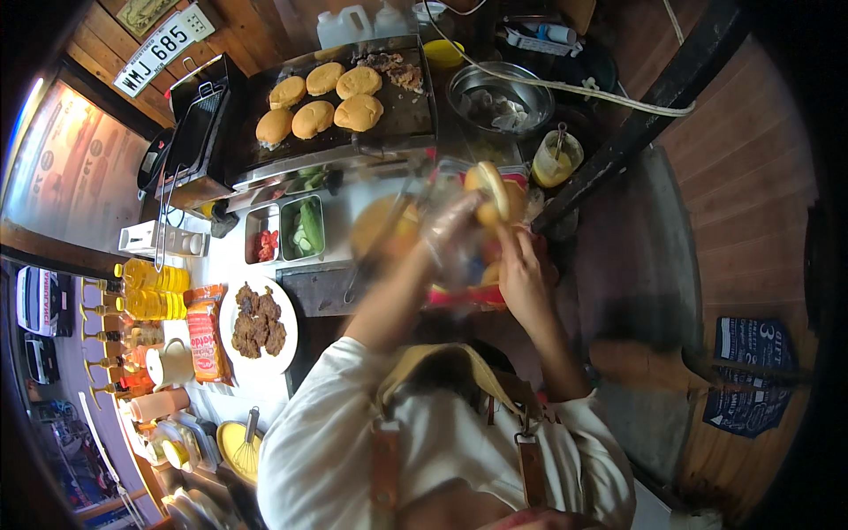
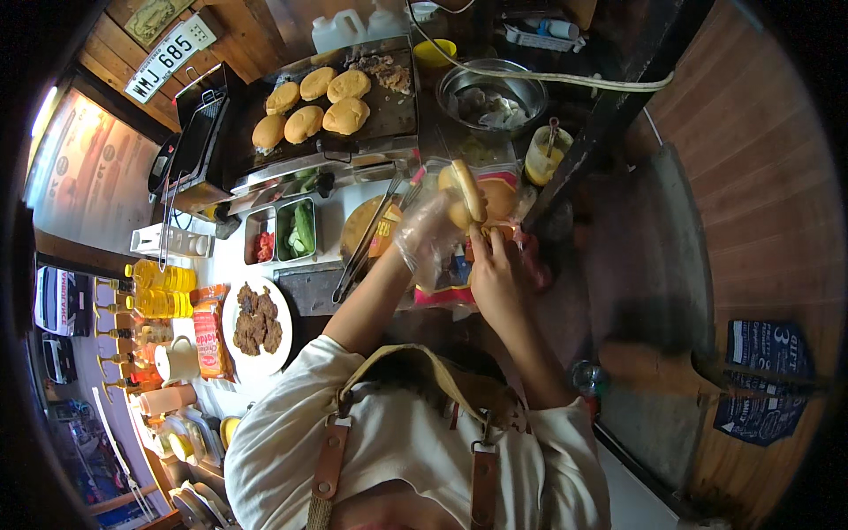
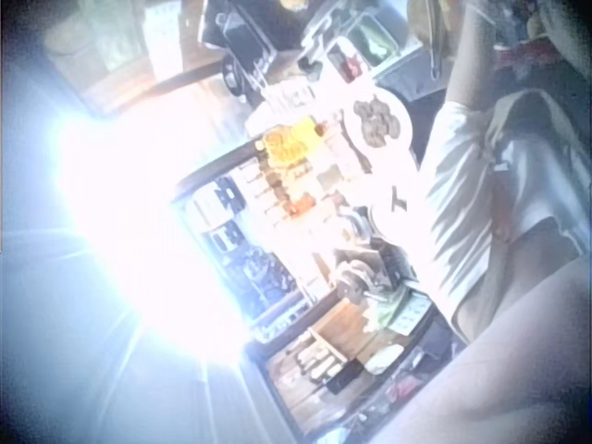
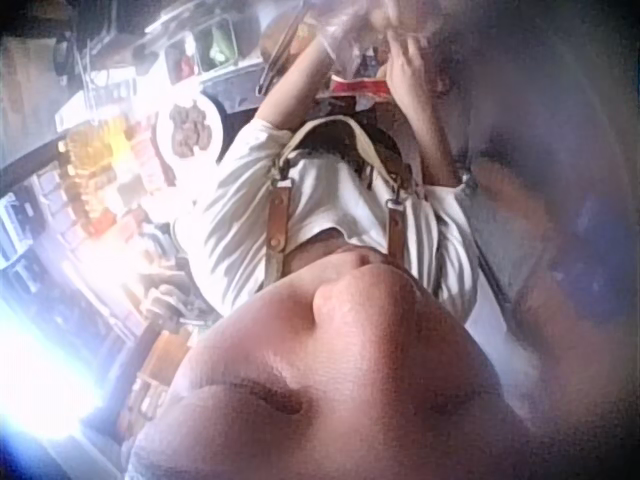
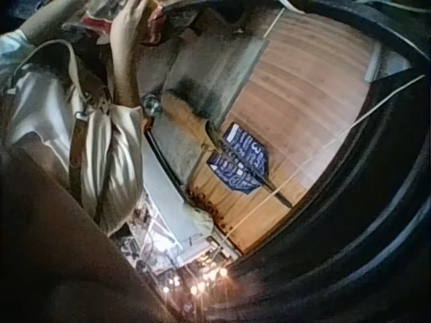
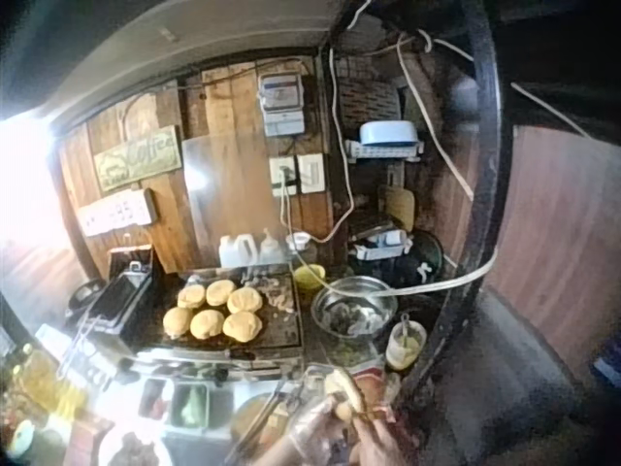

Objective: The person prepares burgers by slicing buns with a knife, placing them on a griddle, squeezing sauce from a bottle onto the buns, and transferring cooked patties from a plate to the buns using a spatula.

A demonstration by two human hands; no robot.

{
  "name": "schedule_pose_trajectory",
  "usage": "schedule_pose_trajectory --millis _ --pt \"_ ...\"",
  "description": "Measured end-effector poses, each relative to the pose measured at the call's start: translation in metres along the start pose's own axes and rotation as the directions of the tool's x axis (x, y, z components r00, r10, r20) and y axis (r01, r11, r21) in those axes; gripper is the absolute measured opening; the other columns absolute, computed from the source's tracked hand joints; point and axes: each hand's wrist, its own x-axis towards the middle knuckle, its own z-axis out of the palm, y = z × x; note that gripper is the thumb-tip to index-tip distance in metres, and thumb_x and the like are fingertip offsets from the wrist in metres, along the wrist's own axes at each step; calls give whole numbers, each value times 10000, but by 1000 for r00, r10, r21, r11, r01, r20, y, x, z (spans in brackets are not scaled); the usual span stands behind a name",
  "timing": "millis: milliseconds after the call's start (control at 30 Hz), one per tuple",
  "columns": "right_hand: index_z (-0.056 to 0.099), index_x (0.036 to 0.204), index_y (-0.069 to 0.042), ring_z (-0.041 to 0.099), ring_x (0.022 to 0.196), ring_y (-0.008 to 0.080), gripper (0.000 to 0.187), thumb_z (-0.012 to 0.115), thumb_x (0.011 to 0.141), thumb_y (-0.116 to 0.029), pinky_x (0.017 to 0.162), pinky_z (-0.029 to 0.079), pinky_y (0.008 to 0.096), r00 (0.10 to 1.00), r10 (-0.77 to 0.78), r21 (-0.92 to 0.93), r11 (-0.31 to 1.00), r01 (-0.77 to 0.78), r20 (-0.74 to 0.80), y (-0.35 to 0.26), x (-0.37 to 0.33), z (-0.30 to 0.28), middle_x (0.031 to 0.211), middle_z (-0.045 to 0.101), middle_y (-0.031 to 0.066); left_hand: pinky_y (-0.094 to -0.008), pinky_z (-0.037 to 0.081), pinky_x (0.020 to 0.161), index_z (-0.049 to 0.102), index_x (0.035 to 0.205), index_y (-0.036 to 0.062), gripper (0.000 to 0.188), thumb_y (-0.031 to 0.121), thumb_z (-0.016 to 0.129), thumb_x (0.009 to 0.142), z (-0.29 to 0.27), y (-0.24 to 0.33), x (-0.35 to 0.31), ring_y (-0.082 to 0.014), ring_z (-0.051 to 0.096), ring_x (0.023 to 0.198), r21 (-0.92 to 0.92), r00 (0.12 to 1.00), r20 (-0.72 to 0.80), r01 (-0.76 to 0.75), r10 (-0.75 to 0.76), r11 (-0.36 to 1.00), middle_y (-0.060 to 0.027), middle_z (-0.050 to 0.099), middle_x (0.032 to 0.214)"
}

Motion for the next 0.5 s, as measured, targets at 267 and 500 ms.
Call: schedule_pose_trajectory --millis 267,500 --pt "408 1255 -59 487 1002 350 484 480 781 11 788 434 398 991 54 143 987 -71 125 -9 -22 -3 1041 484 175 -400 401 942 411 1199 -3 519 325 568 829 -13 6 -13 -286 512 1070 -73 999 -45 -31 27 997 -157 514 1157" --pt "418 1253 -53 512 907 332 503 488 761 18 780 432 382 993 -51 29 998 48 109 -2 -21 -2 983 487 162 -413 399 936 412 1205 15 523 377 528 846 -1 13 -24 -289 509 1071 -123 995 85 -46 57 991 -163 507 1167"
